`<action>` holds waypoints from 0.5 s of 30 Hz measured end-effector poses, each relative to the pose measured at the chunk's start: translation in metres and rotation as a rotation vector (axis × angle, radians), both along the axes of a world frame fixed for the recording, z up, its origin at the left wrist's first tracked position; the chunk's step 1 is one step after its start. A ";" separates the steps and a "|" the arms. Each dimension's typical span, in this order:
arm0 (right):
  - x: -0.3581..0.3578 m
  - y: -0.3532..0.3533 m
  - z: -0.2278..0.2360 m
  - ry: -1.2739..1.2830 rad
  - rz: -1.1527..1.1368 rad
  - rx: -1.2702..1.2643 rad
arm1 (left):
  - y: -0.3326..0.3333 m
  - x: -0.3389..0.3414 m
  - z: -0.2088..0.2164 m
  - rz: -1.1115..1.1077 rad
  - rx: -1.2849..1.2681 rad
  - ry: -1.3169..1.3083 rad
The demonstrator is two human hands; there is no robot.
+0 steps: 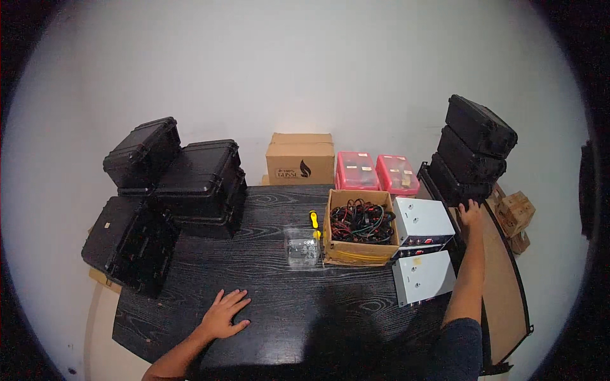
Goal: Packing a small white box and various cables into a black protective hard-shell case.
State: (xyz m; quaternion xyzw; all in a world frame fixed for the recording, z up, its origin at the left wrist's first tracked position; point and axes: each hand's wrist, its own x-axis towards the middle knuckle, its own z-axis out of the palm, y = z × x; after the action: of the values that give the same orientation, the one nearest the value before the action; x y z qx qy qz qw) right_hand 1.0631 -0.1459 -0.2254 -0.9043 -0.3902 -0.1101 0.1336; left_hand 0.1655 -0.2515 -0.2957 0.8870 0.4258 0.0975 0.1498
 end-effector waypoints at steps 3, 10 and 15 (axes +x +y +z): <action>-0.033 0.006 0.010 0.006 -0.046 -0.093 | -0.004 -0.003 0.005 0.019 -0.006 0.022; -0.042 -0.025 0.029 -0.176 -0.063 -0.130 | -0.004 -0.005 0.000 0.005 -0.002 -0.009; -0.038 -0.070 0.031 -0.222 -0.011 -0.116 | -0.004 -0.005 0.001 -0.007 -0.001 0.001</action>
State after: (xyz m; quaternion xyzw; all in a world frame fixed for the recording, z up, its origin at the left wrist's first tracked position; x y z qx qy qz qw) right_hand 1.0248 -0.2158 -0.1942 -0.8948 -0.4034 -0.1876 0.0362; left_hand 0.1608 -0.2553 -0.2949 0.8884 0.4230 0.0965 0.1502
